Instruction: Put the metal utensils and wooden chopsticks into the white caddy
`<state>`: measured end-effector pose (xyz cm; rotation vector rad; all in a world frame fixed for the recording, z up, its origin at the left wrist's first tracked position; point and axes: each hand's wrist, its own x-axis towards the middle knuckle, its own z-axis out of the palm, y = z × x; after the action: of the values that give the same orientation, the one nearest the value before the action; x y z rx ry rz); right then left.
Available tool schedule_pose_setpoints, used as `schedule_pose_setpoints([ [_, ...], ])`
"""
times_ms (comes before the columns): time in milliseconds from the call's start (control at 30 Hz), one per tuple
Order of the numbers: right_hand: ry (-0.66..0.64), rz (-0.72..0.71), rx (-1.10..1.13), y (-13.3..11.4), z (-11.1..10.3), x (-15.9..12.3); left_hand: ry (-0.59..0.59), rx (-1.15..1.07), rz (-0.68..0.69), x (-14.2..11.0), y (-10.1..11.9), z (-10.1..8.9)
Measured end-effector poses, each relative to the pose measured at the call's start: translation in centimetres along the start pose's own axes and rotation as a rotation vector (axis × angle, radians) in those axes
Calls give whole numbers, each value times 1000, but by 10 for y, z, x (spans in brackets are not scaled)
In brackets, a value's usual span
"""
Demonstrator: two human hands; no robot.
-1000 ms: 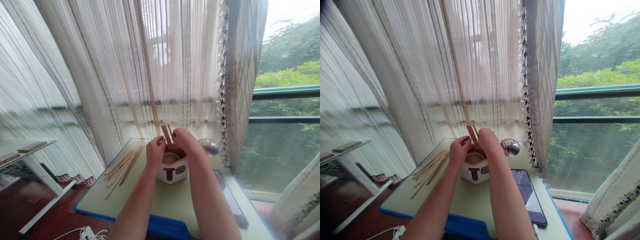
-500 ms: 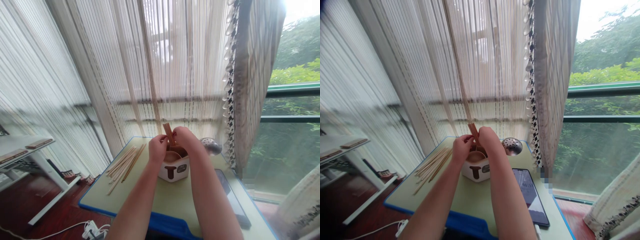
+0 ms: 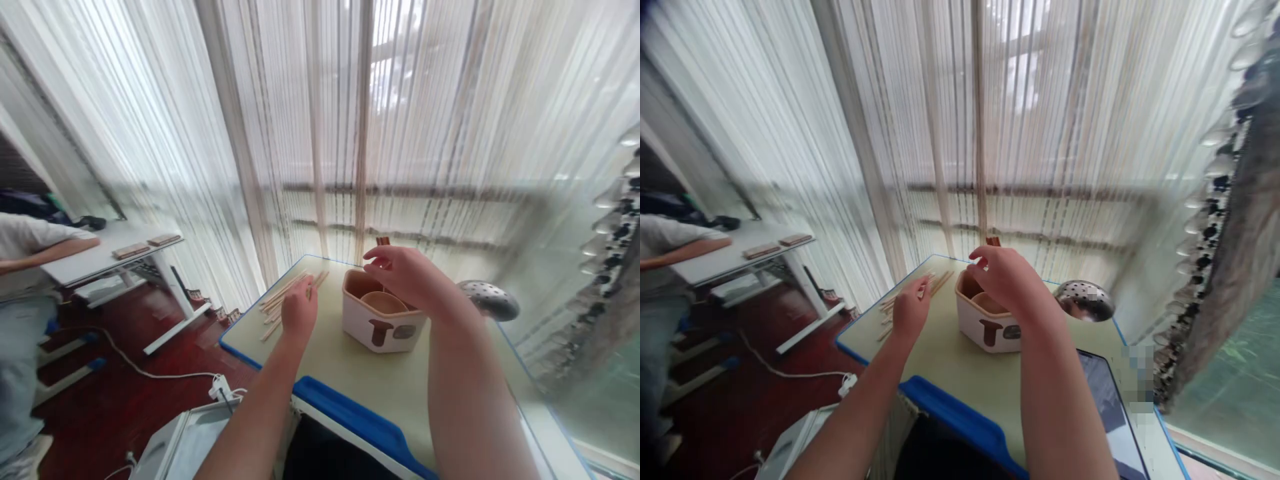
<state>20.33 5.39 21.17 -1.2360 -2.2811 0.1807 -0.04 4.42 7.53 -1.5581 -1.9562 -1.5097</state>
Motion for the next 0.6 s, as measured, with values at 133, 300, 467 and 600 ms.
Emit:
schedule_pose_setpoints([
  [133,-74,-133,115,-26,25,5,-156,267,-106,-24,-49,-14],
  [300,-109,-228,124,-48,57,9,-270,495,-162,-48,-70,-23],
  [467,-181,-265,53,-63,84,13,-383,585,-164,-51,-73,-21],
  [600,-190,-268,-34,-77,91,4,-407,626,-154,-49,-71,-20],
])
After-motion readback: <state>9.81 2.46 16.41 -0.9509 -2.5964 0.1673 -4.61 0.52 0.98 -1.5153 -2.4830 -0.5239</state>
